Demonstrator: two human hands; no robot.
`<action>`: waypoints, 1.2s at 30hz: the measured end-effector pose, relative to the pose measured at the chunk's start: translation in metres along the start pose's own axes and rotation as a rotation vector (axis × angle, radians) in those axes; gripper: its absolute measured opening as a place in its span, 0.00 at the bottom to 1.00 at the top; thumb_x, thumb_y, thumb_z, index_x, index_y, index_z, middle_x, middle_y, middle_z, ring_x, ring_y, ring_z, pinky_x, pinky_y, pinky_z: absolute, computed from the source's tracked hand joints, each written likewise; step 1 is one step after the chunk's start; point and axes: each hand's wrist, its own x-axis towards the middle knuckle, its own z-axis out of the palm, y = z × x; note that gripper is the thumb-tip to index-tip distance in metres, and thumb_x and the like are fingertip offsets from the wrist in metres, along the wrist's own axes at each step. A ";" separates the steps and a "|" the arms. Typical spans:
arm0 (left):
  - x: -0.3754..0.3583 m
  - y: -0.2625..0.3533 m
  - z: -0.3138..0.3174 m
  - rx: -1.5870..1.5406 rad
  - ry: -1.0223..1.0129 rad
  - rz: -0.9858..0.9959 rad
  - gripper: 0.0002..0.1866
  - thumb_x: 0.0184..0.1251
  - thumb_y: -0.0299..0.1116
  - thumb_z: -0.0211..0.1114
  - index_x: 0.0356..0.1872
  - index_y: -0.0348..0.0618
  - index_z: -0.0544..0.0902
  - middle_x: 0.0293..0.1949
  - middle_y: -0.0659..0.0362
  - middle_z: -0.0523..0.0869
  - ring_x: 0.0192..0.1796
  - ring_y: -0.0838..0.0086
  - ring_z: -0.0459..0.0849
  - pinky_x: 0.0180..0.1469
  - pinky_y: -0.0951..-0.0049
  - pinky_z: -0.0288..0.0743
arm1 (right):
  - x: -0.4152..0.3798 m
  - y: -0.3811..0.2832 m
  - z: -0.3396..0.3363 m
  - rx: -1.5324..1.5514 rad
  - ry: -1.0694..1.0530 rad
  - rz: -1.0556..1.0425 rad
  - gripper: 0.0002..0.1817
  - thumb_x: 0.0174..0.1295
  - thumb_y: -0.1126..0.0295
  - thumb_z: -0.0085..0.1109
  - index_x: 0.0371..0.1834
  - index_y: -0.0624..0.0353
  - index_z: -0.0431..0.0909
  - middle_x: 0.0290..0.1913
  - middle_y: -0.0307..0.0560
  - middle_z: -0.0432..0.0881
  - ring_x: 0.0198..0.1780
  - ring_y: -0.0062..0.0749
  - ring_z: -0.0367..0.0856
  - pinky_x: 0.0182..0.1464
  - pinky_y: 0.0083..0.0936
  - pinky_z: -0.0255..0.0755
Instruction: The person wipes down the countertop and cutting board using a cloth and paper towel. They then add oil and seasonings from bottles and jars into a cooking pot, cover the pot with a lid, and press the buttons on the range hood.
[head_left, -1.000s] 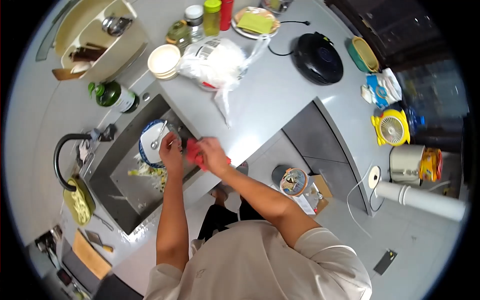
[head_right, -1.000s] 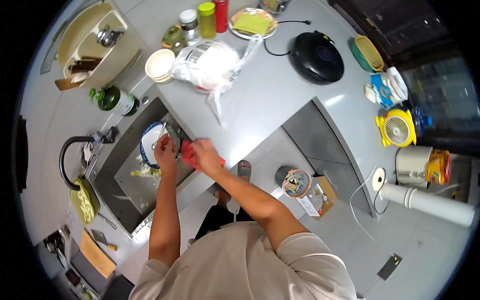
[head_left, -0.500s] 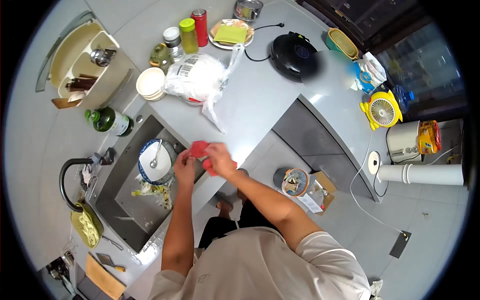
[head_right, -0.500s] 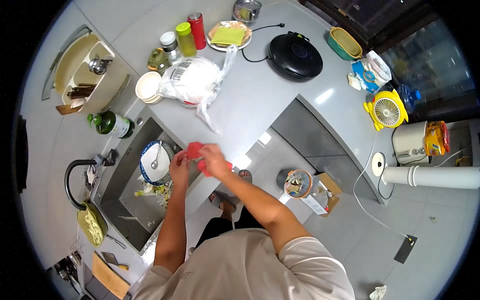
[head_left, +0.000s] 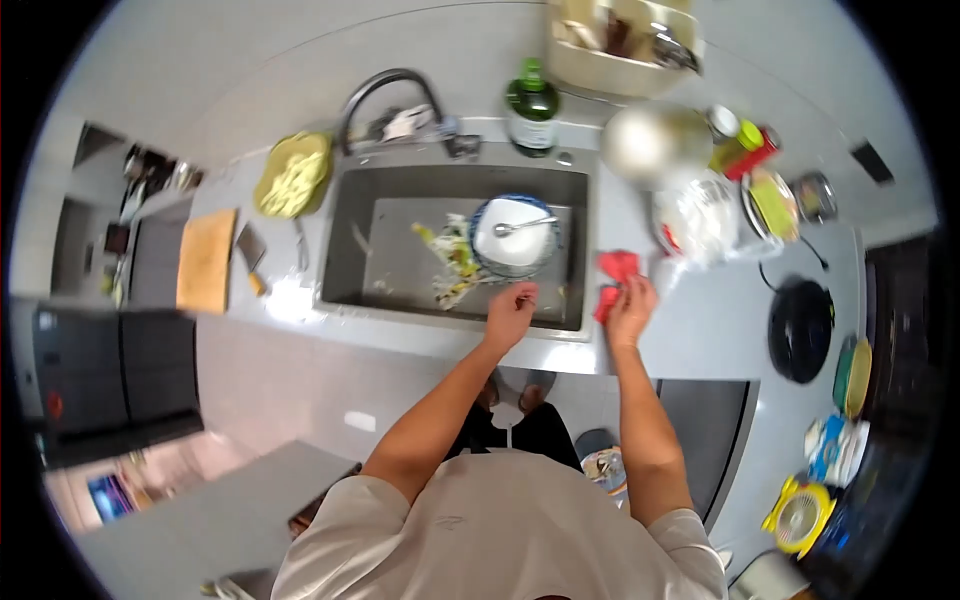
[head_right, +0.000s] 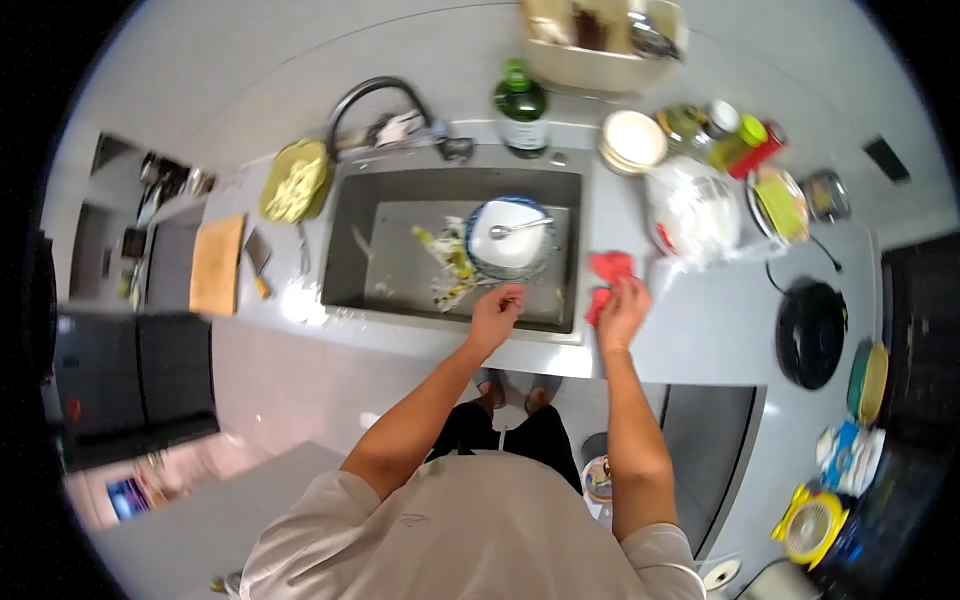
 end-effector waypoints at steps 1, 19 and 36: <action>-0.010 0.001 -0.012 0.011 0.035 -0.013 0.15 0.72 0.17 0.60 0.55 0.39 0.85 0.42 0.63 0.85 0.42 0.79 0.83 0.44 0.76 0.79 | -0.008 0.010 0.003 -0.069 -0.003 0.011 0.15 0.65 0.83 0.60 0.53 0.60 0.86 0.55 0.56 0.83 0.59 0.55 0.78 0.65 0.45 0.72; -0.154 -0.035 -0.353 -0.263 0.641 -0.180 0.16 0.70 0.20 0.61 0.56 0.39 0.86 0.43 0.60 0.89 0.43 0.76 0.86 0.47 0.74 0.80 | -0.200 -0.343 0.188 0.603 -0.685 0.070 0.11 0.73 0.73 0.62 0.54 0.65 0.83 0.49 0.52 0.83 0.51 0.41 0.82 0.59 0.33 0.75; -0.120 0.006 -0.617 -0.137 0.558 -0.242 0.14 0.76 0.23 0.61 0.58 0.36 0.85 0.46 0.59 0.88 0.43 0.76 0.85 0.48 0.74 0.81 | -0.216 -0.599 0.377 0.318 -0.629 -0.076 0.14 0.71 0.60 0.64 0.53 0.54 0.87 0.53 0.52 0.86 0.51 0.50 0.84 0.59 0.39 0.76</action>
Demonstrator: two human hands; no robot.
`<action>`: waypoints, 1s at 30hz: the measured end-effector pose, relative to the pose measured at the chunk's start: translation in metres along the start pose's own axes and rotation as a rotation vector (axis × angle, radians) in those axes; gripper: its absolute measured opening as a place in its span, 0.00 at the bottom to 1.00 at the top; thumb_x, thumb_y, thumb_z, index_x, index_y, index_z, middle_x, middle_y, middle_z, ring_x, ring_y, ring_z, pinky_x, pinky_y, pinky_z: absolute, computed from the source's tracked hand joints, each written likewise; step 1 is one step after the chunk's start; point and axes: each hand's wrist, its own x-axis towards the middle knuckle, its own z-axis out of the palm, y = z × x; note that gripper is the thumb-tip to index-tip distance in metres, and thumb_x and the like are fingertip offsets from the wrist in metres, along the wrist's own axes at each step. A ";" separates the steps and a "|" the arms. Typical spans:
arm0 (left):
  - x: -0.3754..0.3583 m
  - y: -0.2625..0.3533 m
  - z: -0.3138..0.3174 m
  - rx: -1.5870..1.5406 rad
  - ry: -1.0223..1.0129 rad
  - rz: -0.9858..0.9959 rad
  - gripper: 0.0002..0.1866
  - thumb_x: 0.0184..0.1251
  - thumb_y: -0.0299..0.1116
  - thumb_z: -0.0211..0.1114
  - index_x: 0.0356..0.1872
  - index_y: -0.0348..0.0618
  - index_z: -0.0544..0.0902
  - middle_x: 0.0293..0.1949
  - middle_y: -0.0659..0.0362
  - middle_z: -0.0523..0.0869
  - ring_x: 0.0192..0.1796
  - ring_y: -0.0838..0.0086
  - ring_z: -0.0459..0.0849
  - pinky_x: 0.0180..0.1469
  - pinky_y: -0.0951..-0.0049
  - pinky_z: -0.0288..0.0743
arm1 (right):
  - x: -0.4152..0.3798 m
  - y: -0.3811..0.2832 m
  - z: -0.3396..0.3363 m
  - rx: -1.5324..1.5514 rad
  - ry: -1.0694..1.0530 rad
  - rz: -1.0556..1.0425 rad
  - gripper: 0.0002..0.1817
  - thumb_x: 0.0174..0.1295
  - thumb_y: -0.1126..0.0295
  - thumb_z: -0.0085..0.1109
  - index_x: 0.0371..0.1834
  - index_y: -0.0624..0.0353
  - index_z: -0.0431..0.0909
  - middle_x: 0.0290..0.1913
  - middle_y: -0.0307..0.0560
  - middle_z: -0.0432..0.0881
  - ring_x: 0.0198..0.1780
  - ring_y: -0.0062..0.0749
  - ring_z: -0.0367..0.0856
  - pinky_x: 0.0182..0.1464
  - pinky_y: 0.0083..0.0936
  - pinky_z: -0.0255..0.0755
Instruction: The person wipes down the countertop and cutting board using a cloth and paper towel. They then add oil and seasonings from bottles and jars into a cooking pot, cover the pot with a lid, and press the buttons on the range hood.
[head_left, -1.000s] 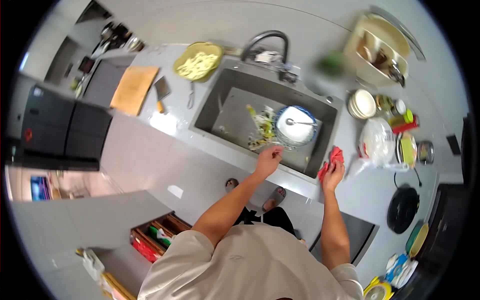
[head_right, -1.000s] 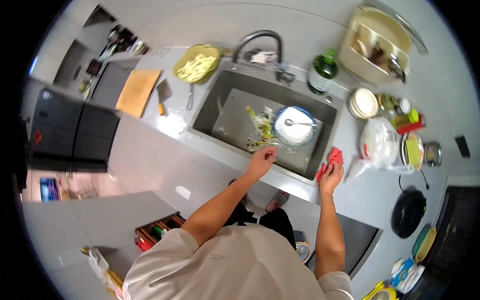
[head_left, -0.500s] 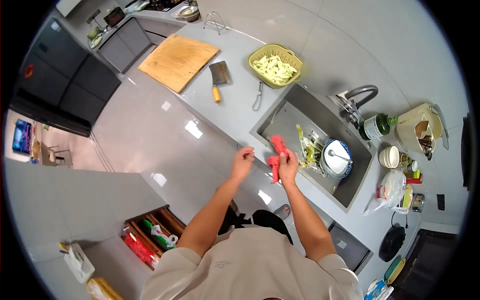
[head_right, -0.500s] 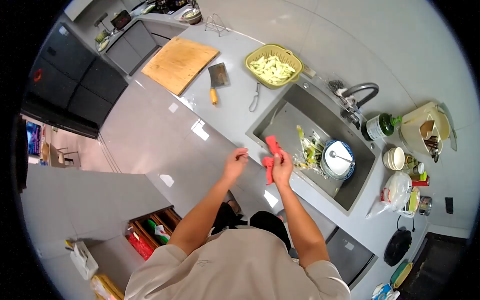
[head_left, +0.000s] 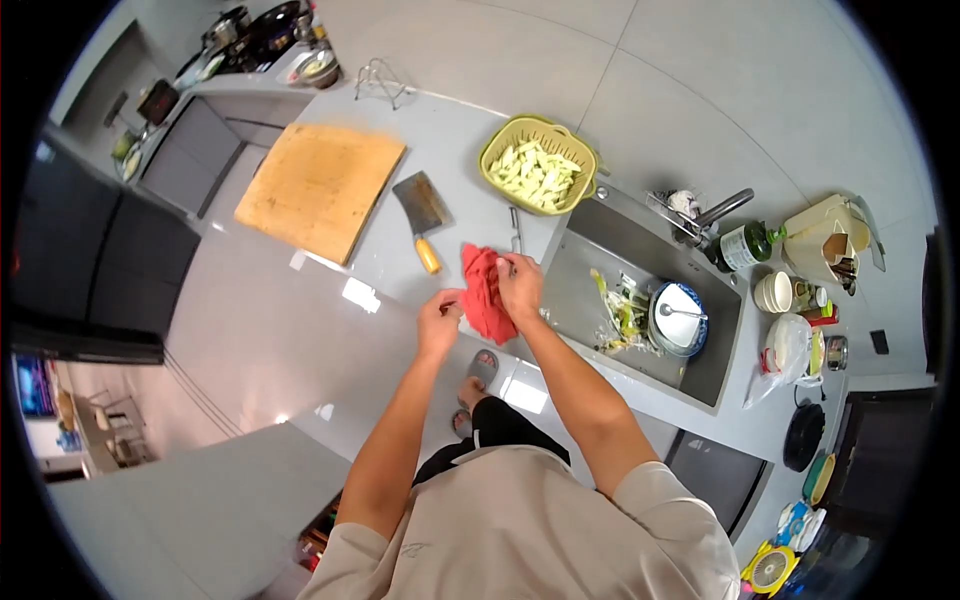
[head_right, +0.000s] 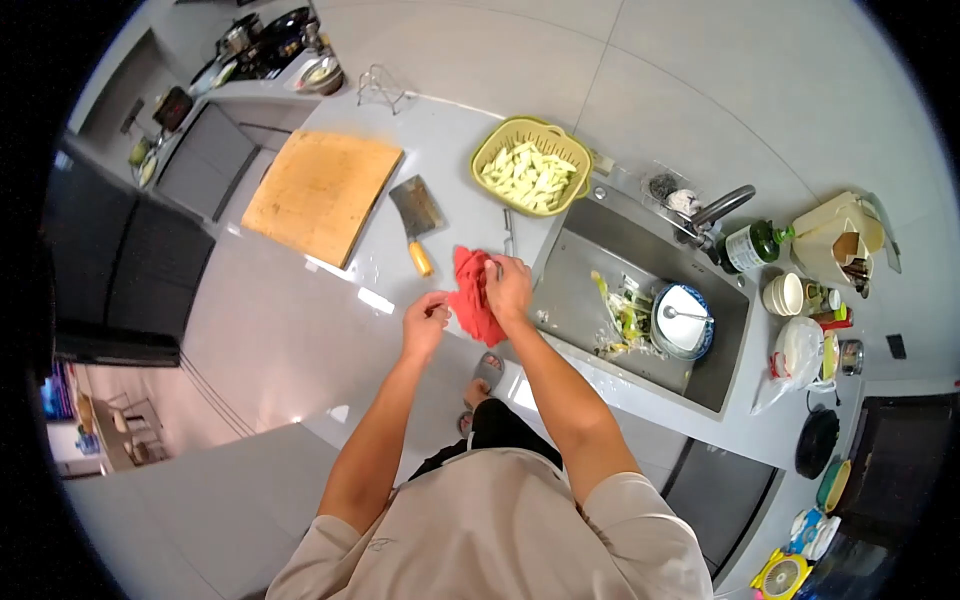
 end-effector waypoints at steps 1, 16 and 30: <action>0.013 0.005 0.001 -0.006 -0.007 0.013 0.14 0.74 0.22 0.61 0.57 0.33 0.85 0.44 0.58 0.88 0.42 0.77 0.85 0.47 0.74 0.80 | 0.015 0.002 0.001 0.069 0.051 0.120 0.14 0.71 0.60 0.65 0.54 0.54 0.87 0.52 0.52 0.86 0.51 0.50 0.83 0.59 0.40 0.76; 0.184 0.102 0.060 -0.256 -0.170 -0.184 0.37 0.73 0.22 0.60 0.80 0.25 0.57 0.65 0.46 0.78 0.55 0.63 0.87 0.57 0.67 0.84 | 0.161 -0.001 -0.006 0.731 0.147 0.610 0.17 0.70 0.75 0.57 0.60 0.67 0.75 0.52 0.56 0.84 0.41 0.36 0.90 0.37 0.31 0.88; 0.324 0.144 -0.016 -0.358 -0.217 -0.095 0.31 0.72 0.21 0.63 0.75 0.35 0.67 0.68 0.53 0.76 0.57 0.70 0.84 0.60 0.70 0.79 | 0.247 -0.070 0.134 0.681 -0.018 0.542 0.20 0.73 0.69 0.63 0.62 0.69 0.74 0.49 0.52 0.85 0.44 0.34 0.90 0.41 0.32 0.88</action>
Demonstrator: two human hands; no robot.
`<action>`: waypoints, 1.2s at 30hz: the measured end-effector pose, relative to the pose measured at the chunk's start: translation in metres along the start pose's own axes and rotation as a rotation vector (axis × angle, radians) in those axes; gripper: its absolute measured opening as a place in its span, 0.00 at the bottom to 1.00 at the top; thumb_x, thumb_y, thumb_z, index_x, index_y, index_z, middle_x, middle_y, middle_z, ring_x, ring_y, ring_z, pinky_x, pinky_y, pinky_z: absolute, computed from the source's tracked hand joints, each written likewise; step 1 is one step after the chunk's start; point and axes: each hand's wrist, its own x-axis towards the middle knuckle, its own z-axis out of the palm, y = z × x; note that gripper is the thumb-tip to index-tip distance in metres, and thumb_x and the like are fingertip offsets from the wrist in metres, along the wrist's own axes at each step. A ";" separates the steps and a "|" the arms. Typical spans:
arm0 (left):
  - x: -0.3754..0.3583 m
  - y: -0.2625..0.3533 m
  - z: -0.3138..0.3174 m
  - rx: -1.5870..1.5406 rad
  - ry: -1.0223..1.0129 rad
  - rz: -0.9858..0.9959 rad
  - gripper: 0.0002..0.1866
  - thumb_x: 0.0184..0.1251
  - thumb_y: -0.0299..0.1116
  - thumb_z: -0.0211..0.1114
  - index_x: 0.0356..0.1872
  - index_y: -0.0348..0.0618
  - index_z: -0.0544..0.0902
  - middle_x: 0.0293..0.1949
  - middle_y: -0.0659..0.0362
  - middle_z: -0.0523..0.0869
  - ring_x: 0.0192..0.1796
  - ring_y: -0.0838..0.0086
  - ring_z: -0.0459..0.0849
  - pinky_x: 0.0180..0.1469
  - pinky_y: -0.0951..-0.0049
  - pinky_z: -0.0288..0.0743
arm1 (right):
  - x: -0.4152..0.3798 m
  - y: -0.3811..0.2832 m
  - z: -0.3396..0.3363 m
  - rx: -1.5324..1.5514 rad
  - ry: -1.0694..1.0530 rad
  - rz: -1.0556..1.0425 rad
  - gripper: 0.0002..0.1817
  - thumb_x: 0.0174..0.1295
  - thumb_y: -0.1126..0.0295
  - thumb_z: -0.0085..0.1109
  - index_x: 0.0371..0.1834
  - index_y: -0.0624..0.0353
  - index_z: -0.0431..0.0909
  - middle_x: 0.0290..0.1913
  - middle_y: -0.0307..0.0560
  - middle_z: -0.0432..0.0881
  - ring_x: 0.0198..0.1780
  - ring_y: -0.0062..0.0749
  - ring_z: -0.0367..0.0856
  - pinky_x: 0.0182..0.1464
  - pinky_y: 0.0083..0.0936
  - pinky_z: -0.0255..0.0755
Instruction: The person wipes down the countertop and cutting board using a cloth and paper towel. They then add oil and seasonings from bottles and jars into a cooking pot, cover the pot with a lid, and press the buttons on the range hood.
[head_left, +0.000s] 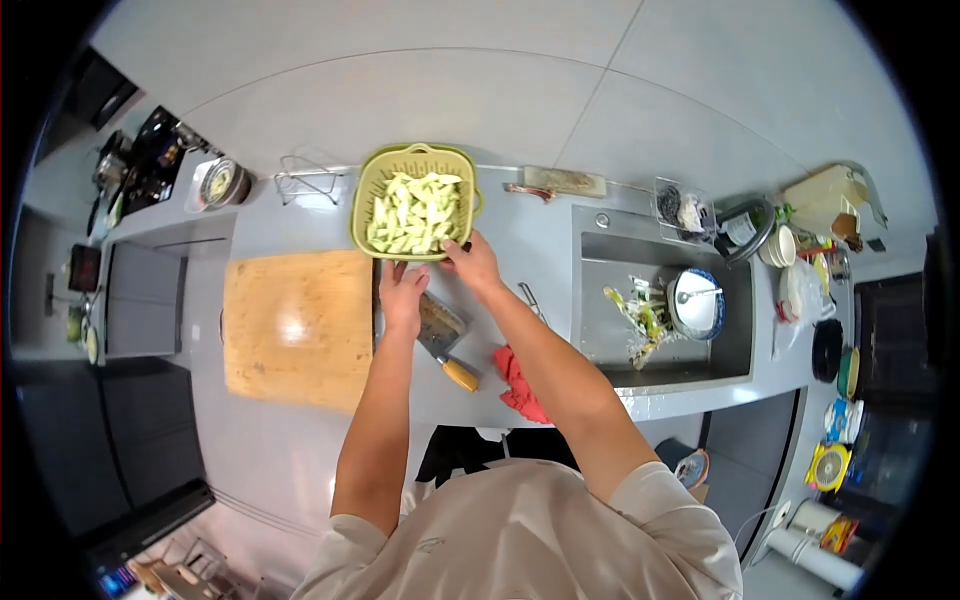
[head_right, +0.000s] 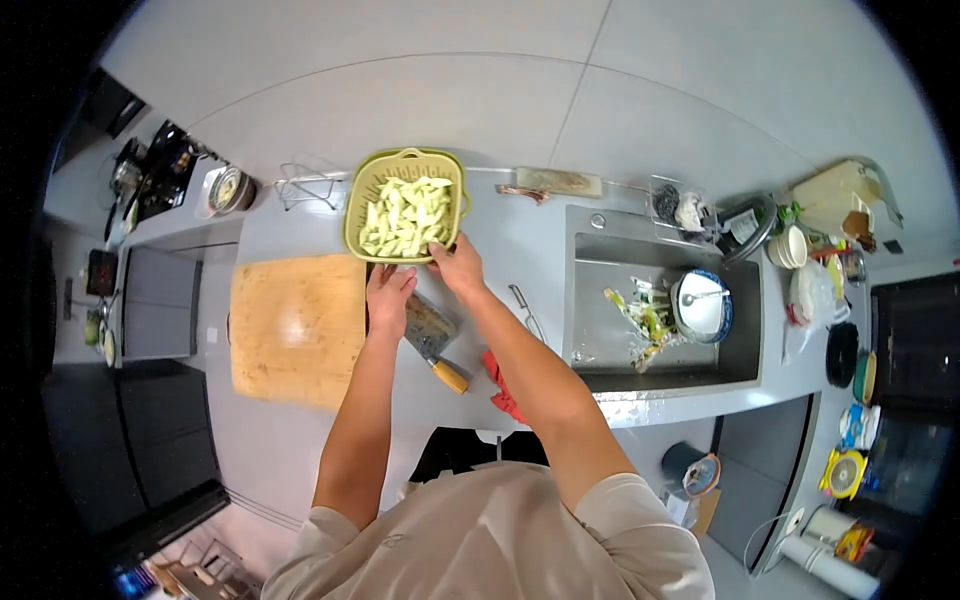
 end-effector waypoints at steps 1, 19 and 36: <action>0.002 -0.004 0.001 -0.057 -0.001 -0.014 0.30 0.72 0.21 0.63 0.74 0.34 0.68 0.67 0.52 0.76 0.57 0.69 0.85 0.59 0.70 0.80 | 0.003 0.005 -0.005 -0.020 -0.041 0.003 0.20 0.73 0.67 0.64 0.62 0.69 0.75 0.49 0.51 0.86 0.43 0.33 0.90 0.41 0.32 0.87; -0.068 -0.097 0.065 1.419 -1.056 0.361 0.29 0.55 0.29 0.72 0.63 0.52 0.85 0.62 0.52 0.82 0.64 0.49 0.77 0.65 0.55 0.77 | -0.195 0.029 -0.180 -1.256 -0.106 0.099 0.43 0.47 0.36 0.80 0.59 0.55 0.79 0.57 0.52 0.82 0.61 0.52 0.84 0.58 0.45 0.82; -0.046 -0.082 0.090 1.789 -0.654 0.493 0.23 0.56 0.29 0.68 0.56 0.51 0.89 0.58 0.53 0.85 0.62 0.51 0.80 0.65 0.56 0.77 | -0.108 0.054 -0.188 -1.149 0.063 -0.083 0.16 0.62 0.57 0.68 0.42 0.58 0.85 0.45 0.57 0.89 0.47 0.55 0.90 0.48 0.50 0.84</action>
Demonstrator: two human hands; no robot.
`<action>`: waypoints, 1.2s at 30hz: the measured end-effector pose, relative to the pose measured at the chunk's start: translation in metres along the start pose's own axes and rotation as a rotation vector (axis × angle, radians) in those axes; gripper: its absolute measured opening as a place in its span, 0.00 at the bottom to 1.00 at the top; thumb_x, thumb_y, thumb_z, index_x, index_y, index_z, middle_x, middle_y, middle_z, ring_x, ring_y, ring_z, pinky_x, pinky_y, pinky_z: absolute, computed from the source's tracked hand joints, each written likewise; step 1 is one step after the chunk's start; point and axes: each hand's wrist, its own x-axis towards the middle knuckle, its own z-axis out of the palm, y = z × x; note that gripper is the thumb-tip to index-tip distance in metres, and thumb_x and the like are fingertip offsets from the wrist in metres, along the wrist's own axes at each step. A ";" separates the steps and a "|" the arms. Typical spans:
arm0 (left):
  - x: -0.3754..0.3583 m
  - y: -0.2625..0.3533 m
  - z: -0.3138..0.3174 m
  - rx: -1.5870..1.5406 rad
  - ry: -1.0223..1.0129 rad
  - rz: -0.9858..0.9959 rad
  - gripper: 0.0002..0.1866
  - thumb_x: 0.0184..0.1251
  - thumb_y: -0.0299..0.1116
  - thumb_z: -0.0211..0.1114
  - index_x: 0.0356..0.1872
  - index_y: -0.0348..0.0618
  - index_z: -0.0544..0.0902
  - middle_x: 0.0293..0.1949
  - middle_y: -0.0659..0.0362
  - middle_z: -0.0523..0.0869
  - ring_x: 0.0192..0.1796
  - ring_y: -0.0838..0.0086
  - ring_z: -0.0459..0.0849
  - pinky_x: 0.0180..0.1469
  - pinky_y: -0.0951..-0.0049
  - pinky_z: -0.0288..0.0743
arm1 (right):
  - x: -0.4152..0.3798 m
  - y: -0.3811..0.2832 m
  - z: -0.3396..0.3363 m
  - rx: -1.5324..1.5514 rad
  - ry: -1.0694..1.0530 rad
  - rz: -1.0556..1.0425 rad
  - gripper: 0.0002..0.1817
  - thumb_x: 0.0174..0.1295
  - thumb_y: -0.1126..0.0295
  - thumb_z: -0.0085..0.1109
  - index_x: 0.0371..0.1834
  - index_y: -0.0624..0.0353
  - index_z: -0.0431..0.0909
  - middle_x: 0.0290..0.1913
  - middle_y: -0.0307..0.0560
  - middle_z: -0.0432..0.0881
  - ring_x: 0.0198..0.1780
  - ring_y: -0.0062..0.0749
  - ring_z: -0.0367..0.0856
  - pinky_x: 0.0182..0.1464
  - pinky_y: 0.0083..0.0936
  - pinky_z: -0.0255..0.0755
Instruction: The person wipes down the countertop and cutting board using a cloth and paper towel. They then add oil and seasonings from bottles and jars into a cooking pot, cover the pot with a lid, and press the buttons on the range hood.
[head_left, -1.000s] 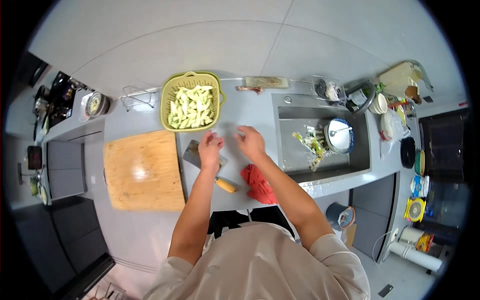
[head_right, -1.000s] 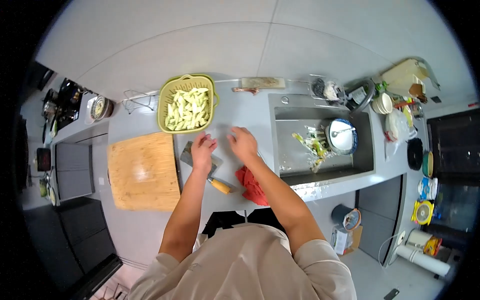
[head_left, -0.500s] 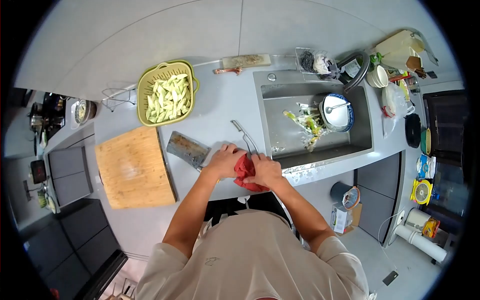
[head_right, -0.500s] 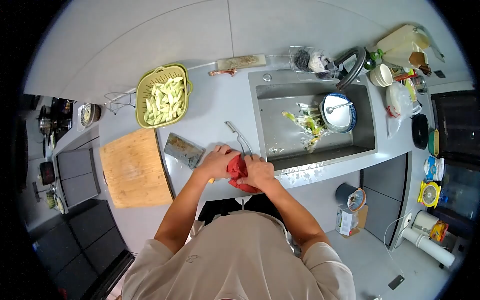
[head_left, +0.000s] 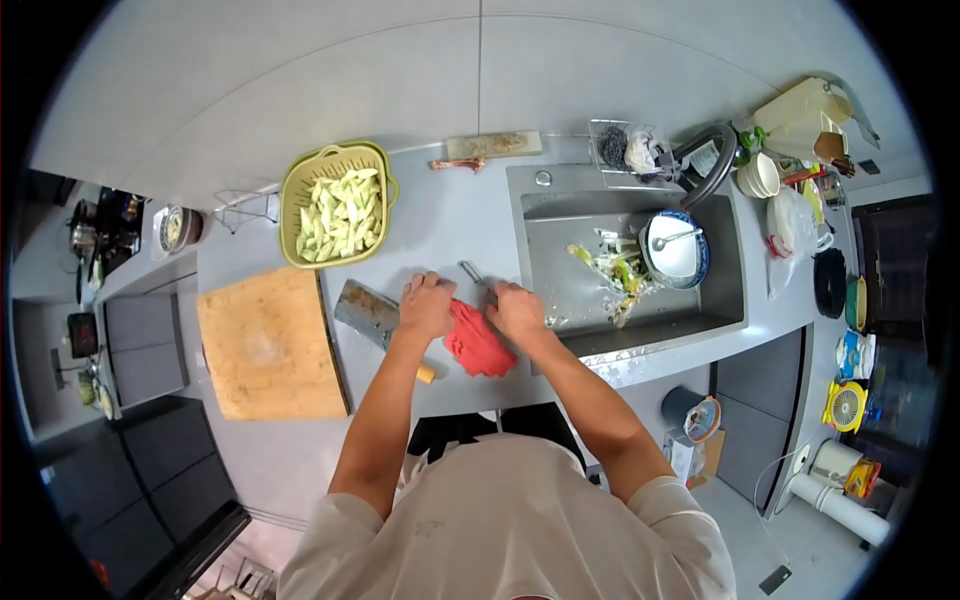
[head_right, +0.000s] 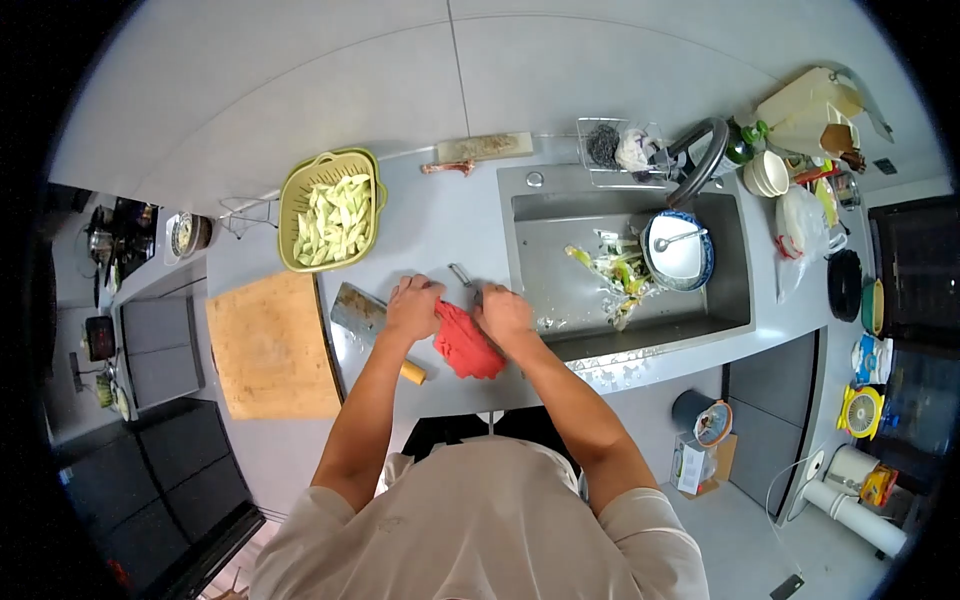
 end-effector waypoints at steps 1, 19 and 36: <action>0.003 0.002 -0.004 -0.019 0.062 0.015 0.26 0.55 0.29 0.68 0.59 0.50 0.88 0.59 0.52 0.85 0.62 0.50 0.80 0.66 0.56 0.76 | 0.011 -0.001 -0.005 0.001 -0.020 0.001 0.14 0.61 0.59 0.68 0.43 0.57 0.85 0.45 0.56 0.89 0.47 0.55 0.90 0.47 0.50 0.84; 0.169 -0.015 -0.020 -0.476 0.367 -0.055 0.33 0.58 0.22 0.62 0.70 0.39 0.77 0.67 0.41 0.81 0.66 0.44 0.80 0.69 0.52 0.75 | 0.267 0.020 -0.108 -0.404 0.317 -0.192 0.12 0.63 0.73 0.64 0.50 0.52 0.85 0.53 0.47 0.85 0.58 0.46 0.84 0.56 0.42 0.84; -0.078 -0.101 -0.011 -1.204 0.571 -0.716 0.25 0.69 0.26 0.66 0.67 0.30 0.78 0.53 0.56 0.86 0.52 0.72 0.84 0.55 0.71 0.79 | 0.159 -0.182 0.022 1.045 -0.305 0.086 0.22 0.76 0.64 0.59 0.64 0.67 0.70 0.53 0.54 0.84 0.42 0.37 0.89 0.37 0.31 0.88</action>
